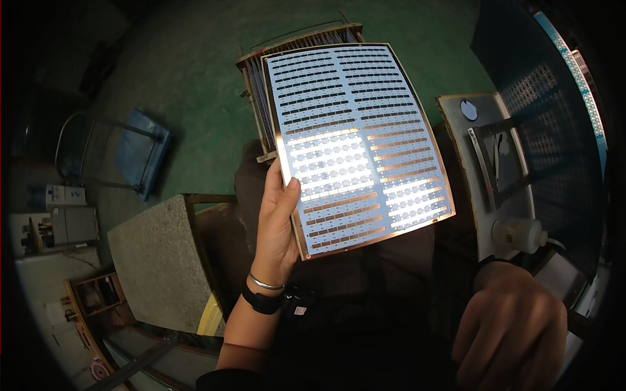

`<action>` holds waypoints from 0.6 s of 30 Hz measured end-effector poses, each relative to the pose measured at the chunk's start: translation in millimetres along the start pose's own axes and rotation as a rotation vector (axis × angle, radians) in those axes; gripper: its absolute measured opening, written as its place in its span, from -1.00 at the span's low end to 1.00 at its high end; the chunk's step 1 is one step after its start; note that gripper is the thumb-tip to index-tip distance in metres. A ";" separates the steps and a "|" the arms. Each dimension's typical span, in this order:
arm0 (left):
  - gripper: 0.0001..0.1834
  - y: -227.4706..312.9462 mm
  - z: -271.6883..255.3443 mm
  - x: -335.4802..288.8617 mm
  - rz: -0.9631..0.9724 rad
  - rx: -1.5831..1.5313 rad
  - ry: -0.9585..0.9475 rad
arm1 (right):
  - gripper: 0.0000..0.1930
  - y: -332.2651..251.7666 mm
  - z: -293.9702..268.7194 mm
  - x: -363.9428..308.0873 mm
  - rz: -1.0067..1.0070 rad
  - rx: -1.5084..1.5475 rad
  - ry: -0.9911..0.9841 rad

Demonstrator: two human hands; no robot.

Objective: Clean a metal plate containing a grid of components using a cleaning cloth and liquid from a bottle.

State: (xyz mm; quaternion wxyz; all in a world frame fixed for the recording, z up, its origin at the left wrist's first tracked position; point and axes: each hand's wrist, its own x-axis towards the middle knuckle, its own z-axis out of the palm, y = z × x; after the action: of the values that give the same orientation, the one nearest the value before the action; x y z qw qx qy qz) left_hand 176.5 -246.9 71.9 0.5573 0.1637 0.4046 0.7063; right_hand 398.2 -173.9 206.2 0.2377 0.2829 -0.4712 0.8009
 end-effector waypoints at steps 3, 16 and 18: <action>-0.44 -0.4 -2.8 0.0 -0.014 -0.018 -0.004 | -0.79 4.0 17.6 25.4 0.068 -0.142 0.202; -0.47 -4.8 -2.5 1.7 -0.019 -0.037 0.011 | -0.95 2.8 -7.8 2.4 -0.010 -0.102 -0.026; -0.47 -4.8 -4.9 1.7 -0.003 -0.024 0.015 | -0.97 6.0 -6.9 -2.7 -0.027 -0.055 -0.049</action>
State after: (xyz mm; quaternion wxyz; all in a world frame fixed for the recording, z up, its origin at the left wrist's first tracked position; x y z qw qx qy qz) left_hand 175.7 -247.1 64.9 0.5572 0.1510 0.4005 0.7115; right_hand 394.7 -170.7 197.9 0.2443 0.3022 -0.4949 0.7772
